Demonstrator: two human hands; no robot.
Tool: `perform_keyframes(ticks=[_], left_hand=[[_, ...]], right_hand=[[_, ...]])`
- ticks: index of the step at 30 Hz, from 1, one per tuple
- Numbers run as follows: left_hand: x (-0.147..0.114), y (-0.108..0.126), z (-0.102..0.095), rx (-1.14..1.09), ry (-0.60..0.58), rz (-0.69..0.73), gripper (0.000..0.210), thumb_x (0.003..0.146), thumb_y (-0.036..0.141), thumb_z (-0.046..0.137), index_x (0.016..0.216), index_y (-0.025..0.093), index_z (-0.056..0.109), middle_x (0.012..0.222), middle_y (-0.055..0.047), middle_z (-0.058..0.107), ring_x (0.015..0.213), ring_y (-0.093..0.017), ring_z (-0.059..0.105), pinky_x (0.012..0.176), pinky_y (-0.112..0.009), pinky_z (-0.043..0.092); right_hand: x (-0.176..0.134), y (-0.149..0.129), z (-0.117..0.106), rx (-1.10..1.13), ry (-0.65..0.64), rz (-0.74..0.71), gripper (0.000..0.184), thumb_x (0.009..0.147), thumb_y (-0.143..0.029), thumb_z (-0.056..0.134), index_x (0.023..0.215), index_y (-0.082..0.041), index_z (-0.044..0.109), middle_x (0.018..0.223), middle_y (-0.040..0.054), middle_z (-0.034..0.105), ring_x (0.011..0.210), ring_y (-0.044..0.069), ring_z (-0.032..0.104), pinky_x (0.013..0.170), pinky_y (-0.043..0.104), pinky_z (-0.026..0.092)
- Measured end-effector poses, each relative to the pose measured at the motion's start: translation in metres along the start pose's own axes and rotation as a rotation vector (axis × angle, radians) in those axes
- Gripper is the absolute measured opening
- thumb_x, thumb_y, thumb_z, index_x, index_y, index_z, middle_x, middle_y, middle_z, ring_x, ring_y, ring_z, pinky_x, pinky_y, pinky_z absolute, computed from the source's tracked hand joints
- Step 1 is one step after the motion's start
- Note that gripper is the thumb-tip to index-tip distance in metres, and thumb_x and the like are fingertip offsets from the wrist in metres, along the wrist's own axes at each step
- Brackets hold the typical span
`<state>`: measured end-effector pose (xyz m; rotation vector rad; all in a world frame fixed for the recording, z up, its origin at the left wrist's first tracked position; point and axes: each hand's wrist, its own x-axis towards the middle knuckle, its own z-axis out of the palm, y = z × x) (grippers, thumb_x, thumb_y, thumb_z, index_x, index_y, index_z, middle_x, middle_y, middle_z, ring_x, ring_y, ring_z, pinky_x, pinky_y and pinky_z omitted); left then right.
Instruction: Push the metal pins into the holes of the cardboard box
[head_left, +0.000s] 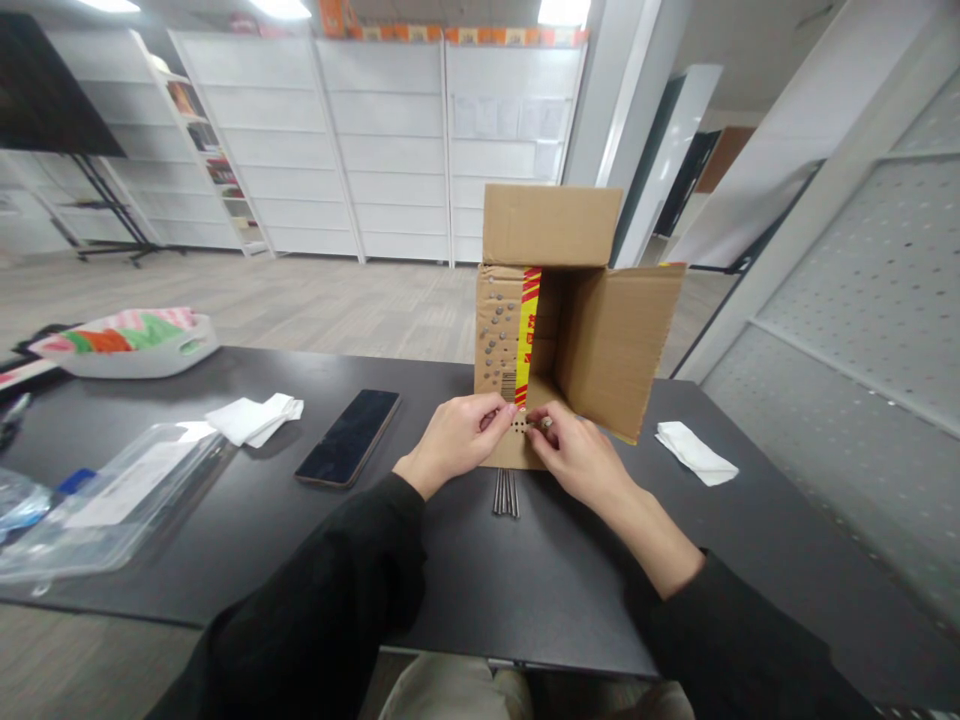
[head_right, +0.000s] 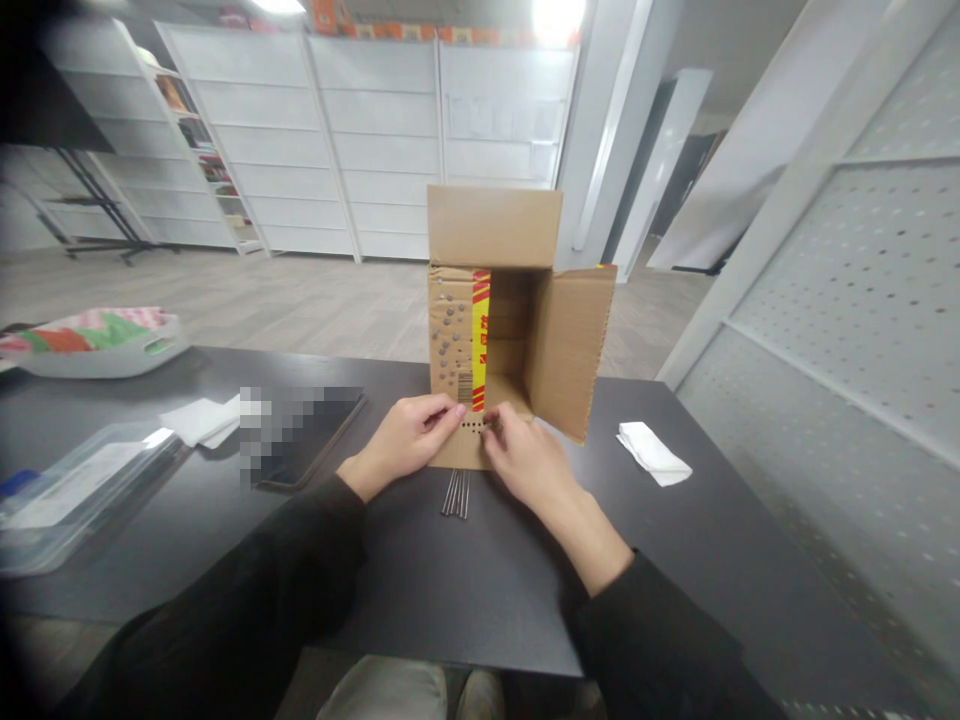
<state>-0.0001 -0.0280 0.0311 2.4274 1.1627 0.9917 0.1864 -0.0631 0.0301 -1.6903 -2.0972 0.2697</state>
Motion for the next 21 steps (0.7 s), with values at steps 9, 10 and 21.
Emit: perform_keyframes(ticks=[9, 10, 21], left_hand=[[0.0, -0.0008, 0.0006, 0.003, 0.005, 0.007, 0.037, 0.095, 0.039, 0.042, 0.069, 0.017, 0.056, 0.061, 0.002, 0.052, 0.055, -0.01, 0.045, 0.057, -0.023, 0.033], [0.0, -0.0008, 0.0006, 0.007, 0.005, 0.009, 0.037, 0.095, 0.039, 0.042, 0.069, 0.017, 0.056, 0.061, 0.002, 0.052, 0.056, -0.01, 0.045, 0.057, -0.023, 0.033], [-0.0001, -0.0041, 0.0034, 0.018, 0.007, 0.012, 0.039, 0.096, 0.041, 0.04, 0.07, 0.017, 0.056, 0.061, 0.001, 0.052, 0.056, -0.01, 0.044, 0.057, -0.023, 0.032]], right_hand=[[0.0043, 0.0002, 0.0026, -0.047, -0.005, 0.059, 0.016, 0.095, -0.026, 0.045, 0.104, -0.021, 0.058, 0.085, 0.0031, 0.071, 0.076, 0.017, 0.065, 0.06, 0.026, 0.033], [0.0047, 0.0004, 0.0029, -0.058, -0.003, 0.065, 0.016, 0.095, -0.026, 0.045, 0.104, -0.021, 0.058, 0.087, 0.0031, 0.072, 0.078, 0.018, 0.066, 0.061, 0.026, 0.033], [0.0057, -0.0026, 0.0025, -0.149, -0.02, 0.084, 0.016, 0.096, -0.028, 0.044, 0.104, -0.022, 0.057, 0.087, 0.0041, 0.072, 0.078, 0.019, 0.067, 0.059, 0.027, 0.031]])
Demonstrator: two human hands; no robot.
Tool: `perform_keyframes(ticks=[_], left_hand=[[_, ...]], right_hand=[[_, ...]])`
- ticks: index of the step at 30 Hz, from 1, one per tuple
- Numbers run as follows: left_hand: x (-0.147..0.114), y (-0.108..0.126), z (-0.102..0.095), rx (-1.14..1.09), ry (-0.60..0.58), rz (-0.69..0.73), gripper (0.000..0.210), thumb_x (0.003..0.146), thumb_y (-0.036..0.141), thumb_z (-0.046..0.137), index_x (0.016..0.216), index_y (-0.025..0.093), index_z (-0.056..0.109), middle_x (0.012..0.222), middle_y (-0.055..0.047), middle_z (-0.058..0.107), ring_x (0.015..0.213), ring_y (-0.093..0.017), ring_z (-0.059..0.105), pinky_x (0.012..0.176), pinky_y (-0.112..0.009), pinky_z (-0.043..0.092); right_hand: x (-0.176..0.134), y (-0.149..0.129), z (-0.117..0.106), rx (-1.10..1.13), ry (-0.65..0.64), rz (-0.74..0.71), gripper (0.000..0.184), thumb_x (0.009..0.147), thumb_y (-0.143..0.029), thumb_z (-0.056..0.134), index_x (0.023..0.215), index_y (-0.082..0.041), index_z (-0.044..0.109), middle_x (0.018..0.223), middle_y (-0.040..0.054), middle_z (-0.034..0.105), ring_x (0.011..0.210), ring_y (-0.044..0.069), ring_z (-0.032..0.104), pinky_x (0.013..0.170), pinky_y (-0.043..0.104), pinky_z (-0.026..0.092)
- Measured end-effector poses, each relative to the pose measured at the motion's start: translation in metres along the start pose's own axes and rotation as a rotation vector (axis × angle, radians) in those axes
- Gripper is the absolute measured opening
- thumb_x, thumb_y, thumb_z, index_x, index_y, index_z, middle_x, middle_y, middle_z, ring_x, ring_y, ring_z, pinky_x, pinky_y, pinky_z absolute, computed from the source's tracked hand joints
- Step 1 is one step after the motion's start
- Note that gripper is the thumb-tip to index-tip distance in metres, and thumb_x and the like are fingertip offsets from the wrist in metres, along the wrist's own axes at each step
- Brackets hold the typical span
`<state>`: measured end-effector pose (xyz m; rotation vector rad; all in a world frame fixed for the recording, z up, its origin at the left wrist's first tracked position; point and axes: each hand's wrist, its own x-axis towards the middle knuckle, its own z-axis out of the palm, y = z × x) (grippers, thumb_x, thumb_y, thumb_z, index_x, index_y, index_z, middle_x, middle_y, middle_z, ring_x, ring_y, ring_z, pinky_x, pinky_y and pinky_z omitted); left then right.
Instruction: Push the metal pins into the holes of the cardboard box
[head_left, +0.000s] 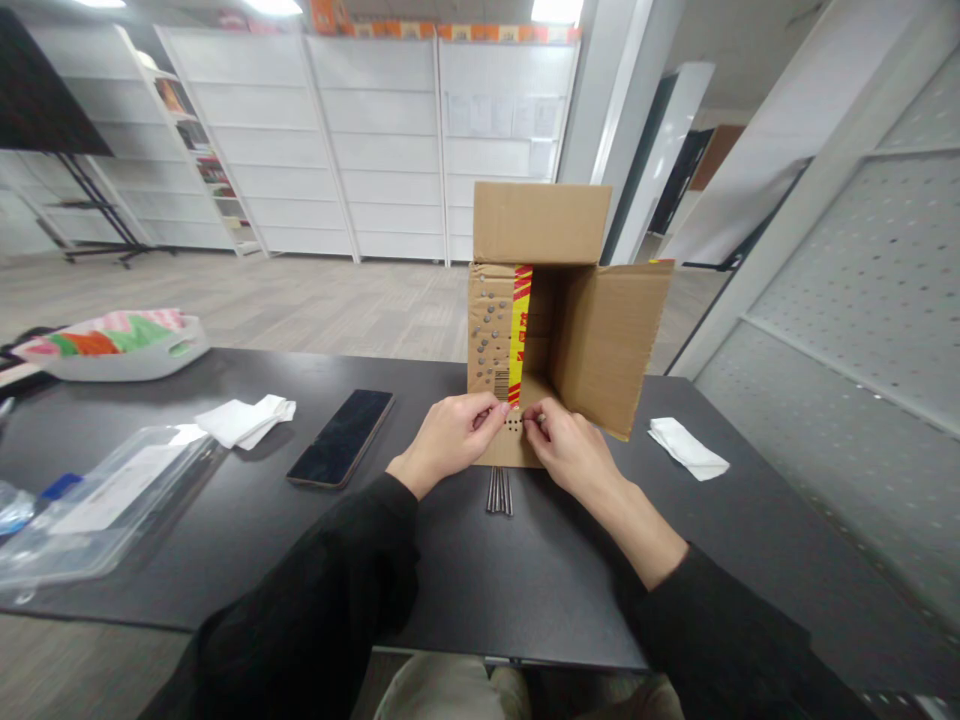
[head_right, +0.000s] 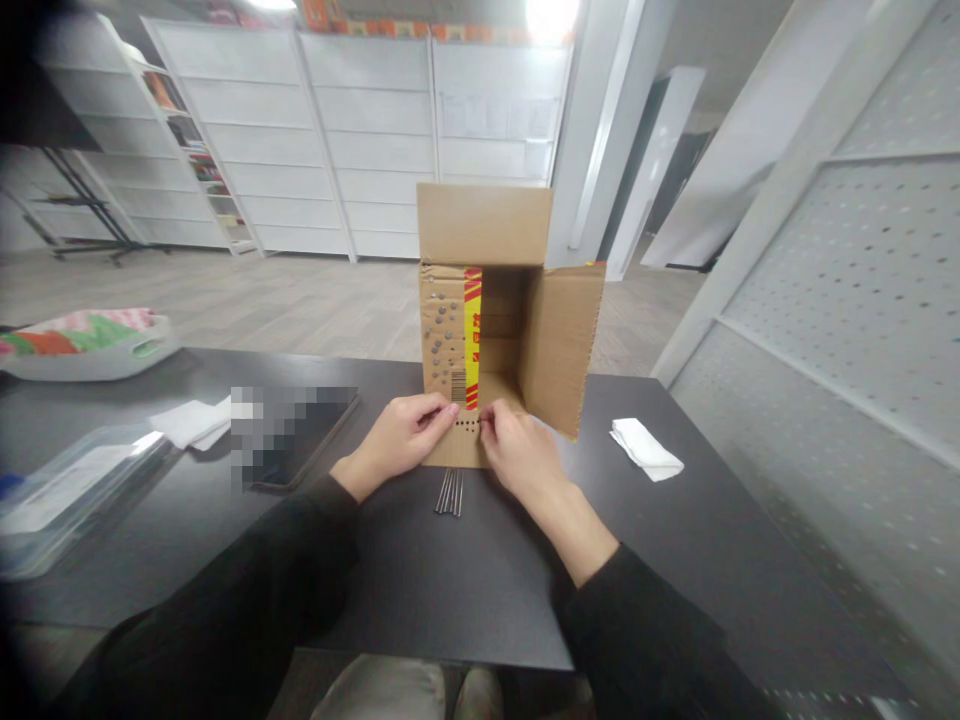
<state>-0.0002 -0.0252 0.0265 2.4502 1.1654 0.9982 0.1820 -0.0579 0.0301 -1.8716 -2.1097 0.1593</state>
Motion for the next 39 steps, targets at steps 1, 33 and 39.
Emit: perform_keyframes(ticks=[1, 33, 39], left_hand=[[0.0, 0.0001, 0.0, -0.002, -0.001, -0.001, 0.039, 0.096, 0.041, 0.04, 0.07, 0.017, 0.056, 0.061, 0.001, 0.052, 0.056, -0.01, 0.044, 0.057, -0.023, 0.032], [0.0004, 0.0008, -0.0023, -0.025, 0.008, -0.025, 0.035, 0.095, 0.04, 0.043, 0.072, 0.017, 0.057, 0.063, 0.002, 0.054, 0.057, -0.01, 0.045, 0.059, -0.023, 0.033], [-0.0002, 0.0002, -0.0017, -0.023, 0.004, -0.028, 0.036, 0.095, 0.04, 0.043, 0.07, 0.017, 0.055, 0.061, 0.002, 0.051, 0.056, -0.009, 0.044, 0.058, -0.023, 0.032]], right_hand=[[0.0001, 0.0, 0.0001, -0.007, 0.0, 0.001, 0.016, 0.096, -0.029, 0.045, 0.104, -0.022, 0.057, 0.086, 0.0039, 0.072, 0.078, 0.019, 0.067, 0.059, 0.027, 0.031], [-0.0032, -0.0011, 0.0004, 0.052, 0.08, -0.016, 0.013, 0.094, -0.027, 0.046, 0.099, -0.021, 0.057, 0.08, 0.0034, 0.07, 0.073, 0.019, 0.065, 0.058, 0.027, 0.03], [-0.0034, -0.0001, 0.0023, 0.084, 0.083, -0.024, 0.01, 0.09, -0.025, 0.051, 0.098, -0.021, 0.057, 0.074, 0.0013, 0.068, 0.067, 0.017, 0.062, 0.055, 0.026, 0.029]])
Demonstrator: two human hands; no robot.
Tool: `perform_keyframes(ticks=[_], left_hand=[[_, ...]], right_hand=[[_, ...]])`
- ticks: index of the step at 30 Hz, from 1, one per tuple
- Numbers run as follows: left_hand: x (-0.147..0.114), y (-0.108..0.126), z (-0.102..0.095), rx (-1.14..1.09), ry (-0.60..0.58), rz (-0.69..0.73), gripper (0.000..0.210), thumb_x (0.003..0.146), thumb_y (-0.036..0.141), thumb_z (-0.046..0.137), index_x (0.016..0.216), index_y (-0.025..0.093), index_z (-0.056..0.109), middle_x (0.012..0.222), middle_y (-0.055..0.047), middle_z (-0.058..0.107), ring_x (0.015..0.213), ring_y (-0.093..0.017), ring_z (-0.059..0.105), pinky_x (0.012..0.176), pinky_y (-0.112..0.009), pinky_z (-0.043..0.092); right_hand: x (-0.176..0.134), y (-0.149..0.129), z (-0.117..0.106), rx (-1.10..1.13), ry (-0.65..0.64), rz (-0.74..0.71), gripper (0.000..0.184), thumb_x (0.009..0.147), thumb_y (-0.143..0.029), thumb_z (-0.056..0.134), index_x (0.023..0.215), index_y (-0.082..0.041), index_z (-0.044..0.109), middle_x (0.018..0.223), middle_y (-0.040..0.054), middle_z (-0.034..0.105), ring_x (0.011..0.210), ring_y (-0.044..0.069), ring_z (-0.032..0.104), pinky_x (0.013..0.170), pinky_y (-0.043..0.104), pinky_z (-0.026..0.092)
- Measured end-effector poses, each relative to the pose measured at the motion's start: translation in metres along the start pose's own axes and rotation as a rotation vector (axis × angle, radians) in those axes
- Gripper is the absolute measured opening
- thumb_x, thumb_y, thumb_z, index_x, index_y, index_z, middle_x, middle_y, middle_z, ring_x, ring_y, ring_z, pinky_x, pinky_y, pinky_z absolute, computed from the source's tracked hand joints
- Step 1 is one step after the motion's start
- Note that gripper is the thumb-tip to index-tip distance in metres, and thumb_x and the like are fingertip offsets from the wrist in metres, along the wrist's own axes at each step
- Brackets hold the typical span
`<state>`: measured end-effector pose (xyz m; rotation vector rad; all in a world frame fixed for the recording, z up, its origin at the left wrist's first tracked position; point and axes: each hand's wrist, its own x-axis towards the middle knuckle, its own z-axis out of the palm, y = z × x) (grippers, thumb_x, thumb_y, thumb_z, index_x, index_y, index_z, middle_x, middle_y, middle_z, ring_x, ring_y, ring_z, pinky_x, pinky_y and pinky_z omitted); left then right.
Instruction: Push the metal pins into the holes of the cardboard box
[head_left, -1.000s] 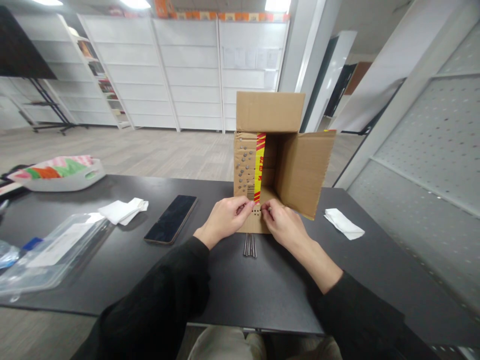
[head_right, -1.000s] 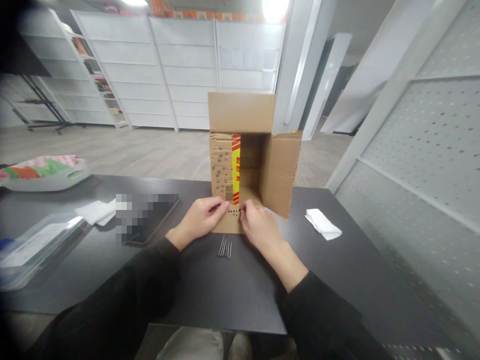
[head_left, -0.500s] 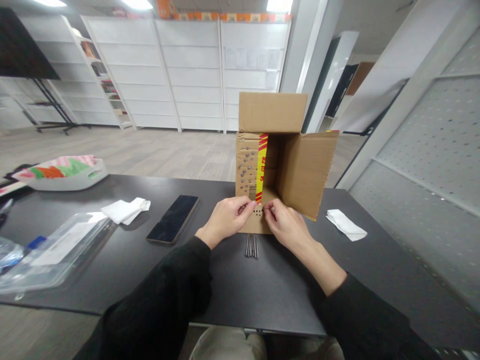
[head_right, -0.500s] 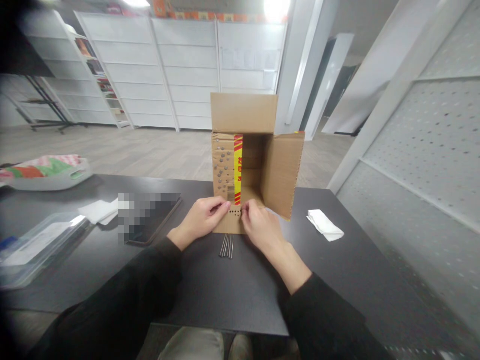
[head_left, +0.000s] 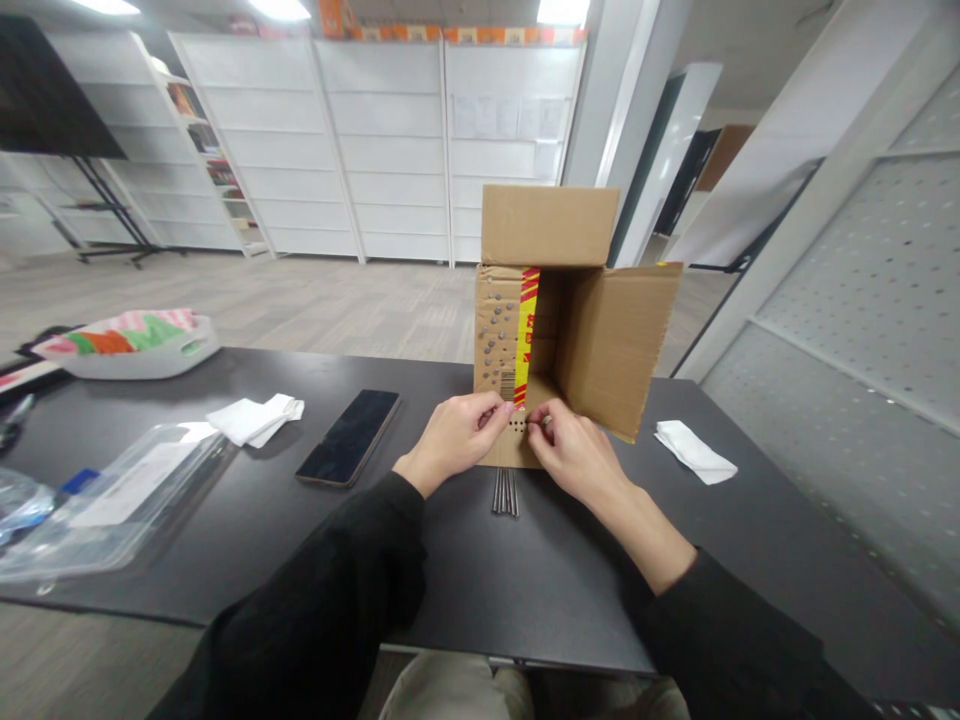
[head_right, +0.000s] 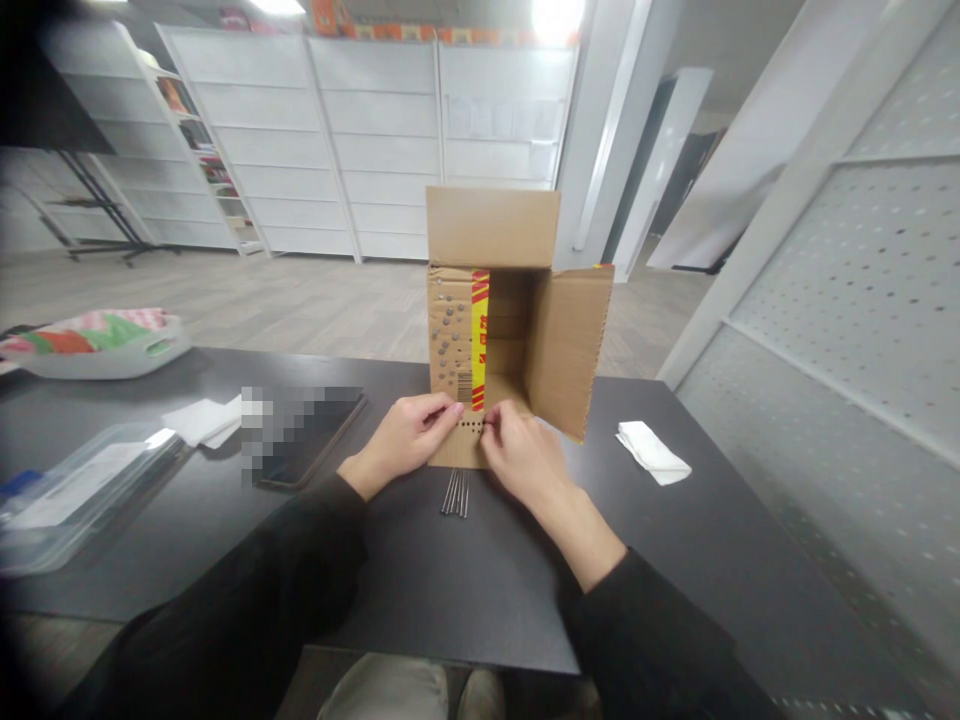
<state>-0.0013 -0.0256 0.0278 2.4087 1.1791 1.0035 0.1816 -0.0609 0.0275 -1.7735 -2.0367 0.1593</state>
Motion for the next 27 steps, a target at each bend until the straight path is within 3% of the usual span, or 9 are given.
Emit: perform_keyframes(ticks=[9, 27], left_hand=[[0.0007, -0.0014, 0.0006, 0.003, 0.008, 0.011, 0.037, 0.095, 0.041, 0.042, 0.072, 0.017, 0.057, 0.062, 0.002, 0.052, 0.056, -0.01, 0.044, 0.058, -0.023, 0.033], [0.0005, -0.002, 0.0012, 0.009, 0.014, 0.021, 0.037, 0.095, 0.04, 0.042, 0.073, 0.017, 0.06, 0.062, 0.001, 0.054, 0.055, -0.01, 0.045, 0.058, -0.023, 0.034]], right_hand=[[0.0016, 0.0029, 0.0032, -0.009, 0.006, -0.02, 0.011, 0.088, -0.021, 0.052, 0.099, -0.022, 0.054, 0.073, 0.0003, 0.066, 0.066, 0.017, 0.061, 0.054, 0.026, 0.028], [0.0022, 0.0044, 0.0062, -0.037, -0.009, -0.052, 0.011, 0.094, -0.029, 0.05, 0.104, -0.024, 0.051, 0.086, 0.001, 0.071, 0.074, 0.019, 0.066, 0.055, 0.027, 0.03]])
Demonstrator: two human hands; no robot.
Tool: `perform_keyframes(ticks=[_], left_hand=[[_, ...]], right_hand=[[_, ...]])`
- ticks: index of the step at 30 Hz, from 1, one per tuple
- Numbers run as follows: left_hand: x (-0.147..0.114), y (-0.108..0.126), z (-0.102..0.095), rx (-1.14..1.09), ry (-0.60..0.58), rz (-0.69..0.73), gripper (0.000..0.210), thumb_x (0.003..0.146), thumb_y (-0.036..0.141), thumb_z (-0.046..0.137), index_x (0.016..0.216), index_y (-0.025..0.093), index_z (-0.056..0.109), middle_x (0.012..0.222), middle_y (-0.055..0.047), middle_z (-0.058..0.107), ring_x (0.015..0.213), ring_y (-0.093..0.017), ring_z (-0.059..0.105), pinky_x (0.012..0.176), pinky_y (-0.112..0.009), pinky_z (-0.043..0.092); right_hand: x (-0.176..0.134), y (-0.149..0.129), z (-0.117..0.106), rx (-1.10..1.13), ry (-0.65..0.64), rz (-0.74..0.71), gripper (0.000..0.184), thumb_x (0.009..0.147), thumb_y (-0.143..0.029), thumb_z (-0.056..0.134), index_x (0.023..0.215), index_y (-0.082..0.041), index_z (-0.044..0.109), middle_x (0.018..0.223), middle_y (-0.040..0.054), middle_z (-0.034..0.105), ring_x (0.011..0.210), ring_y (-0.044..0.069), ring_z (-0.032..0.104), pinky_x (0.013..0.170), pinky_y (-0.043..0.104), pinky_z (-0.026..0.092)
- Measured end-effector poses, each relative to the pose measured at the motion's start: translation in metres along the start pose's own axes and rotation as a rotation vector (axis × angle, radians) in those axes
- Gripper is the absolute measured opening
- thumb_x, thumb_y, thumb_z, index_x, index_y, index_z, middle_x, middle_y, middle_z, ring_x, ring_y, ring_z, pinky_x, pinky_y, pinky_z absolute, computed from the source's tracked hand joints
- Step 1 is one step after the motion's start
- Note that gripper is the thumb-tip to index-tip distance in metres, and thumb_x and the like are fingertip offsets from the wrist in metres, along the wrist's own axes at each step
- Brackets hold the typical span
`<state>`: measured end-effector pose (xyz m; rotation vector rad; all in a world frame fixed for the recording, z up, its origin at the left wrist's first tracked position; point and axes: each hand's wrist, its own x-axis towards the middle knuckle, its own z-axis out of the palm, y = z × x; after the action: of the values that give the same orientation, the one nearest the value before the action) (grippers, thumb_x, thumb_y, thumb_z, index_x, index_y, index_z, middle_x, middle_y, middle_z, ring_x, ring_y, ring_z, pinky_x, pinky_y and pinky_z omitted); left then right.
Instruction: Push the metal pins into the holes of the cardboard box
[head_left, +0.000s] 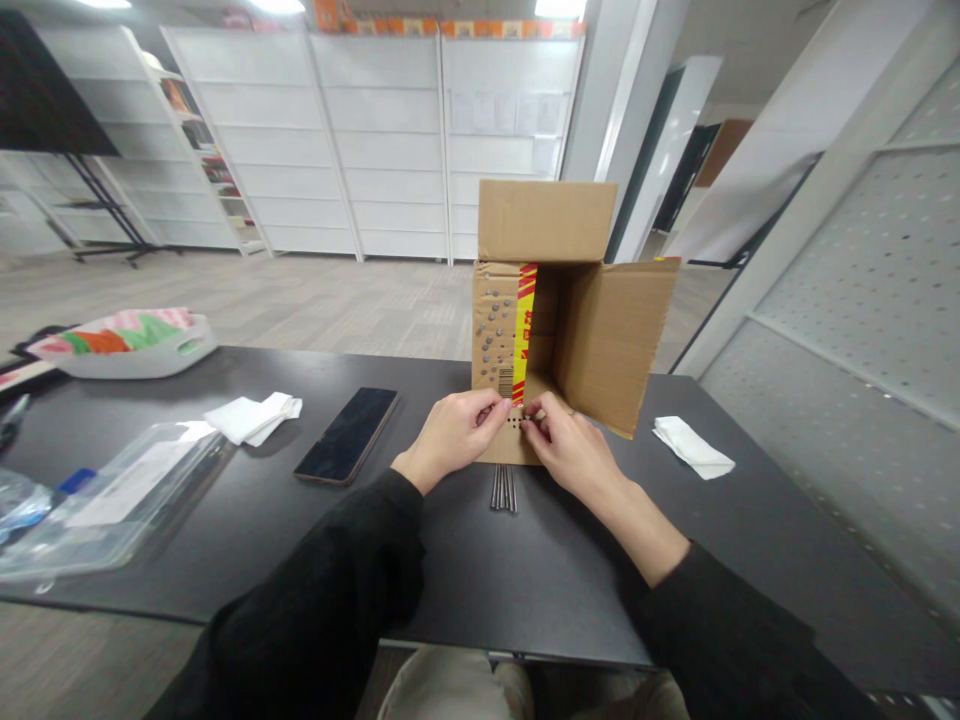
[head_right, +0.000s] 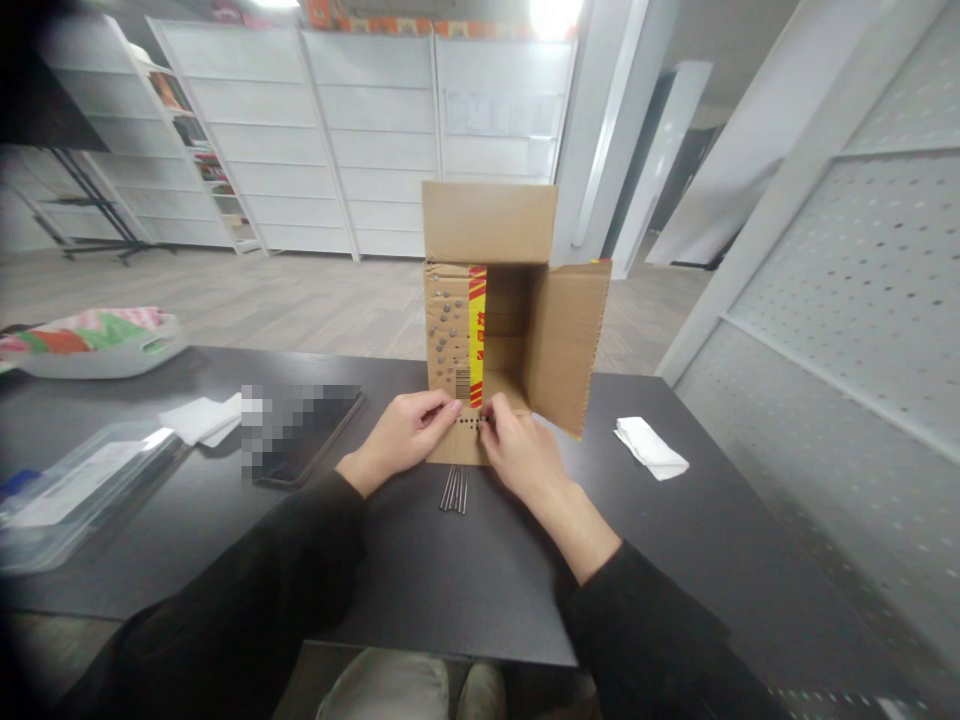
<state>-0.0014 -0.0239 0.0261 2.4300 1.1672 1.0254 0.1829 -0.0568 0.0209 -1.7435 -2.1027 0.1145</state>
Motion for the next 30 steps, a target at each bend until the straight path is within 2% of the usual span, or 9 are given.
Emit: perform_keyframes(ticks=[6, 14, 30], left_hand=[[-0.0002, -0.0002, 0.0004, 0.004, -0.001, -0.001, 0.037, 0.095, 0.041, 0.041, 0.073, 0.017, 0.06, 0.062, 0.001, 0.054, 0.056, -0.01, 0.045, 0.058, -0.023, 0.034], [-0.0006, 0.0004, -0.0004, 0.0, 0.001, -0.009, 0.037, 0.095, 0.041, 0.042, 0.073, 0.017, 0.06, 0.062, 0.001, 0.055, 0.056, -0.01, 0.044, 0.058, -0.023, 0.034], [0.0001, 0.0017, -0.0013, 0.002, -0.009, -0.015, 0.036, 0.095, 0.041, 0.043, 0.073, 0.017, 0.059, 0.062, 0.002, 0.054, 0.056, -0.01, 0.044, 0.059, -0.023, 0.034]], right_hand=[[-0.0004, 0.0007, -0.0006, 0.041, 0.027, -0.026, 0.012, 0.095, -0.029, 0.046, 0.104, -0.023, 0.052, 0.081, 0.0013, 0.071, 0.07, 0.019, 0.066, 0.054, 0.026, 0.03], [-0.0021, -0.0039, -0.006, 0.129, 0.132, 0.006, 0.016, 0.093, -0.033, 0.047, 0.101, -0.022, 0.055, 0.069, -0.0002, 0.067, 0.06, 0.018, 0.063, 0.053, 0.025, 0.03], [-0.0047, -0.0024, -0.0063, 0.375, 0.285, -0.062, 0.017, 0.092, -0.036, 0.049, 0.098, -0.02, 0.054, 0.065, -0.0012, 0.063, 0.056, 0.015, 0.058, 0.057, 0.025, 0.038]])
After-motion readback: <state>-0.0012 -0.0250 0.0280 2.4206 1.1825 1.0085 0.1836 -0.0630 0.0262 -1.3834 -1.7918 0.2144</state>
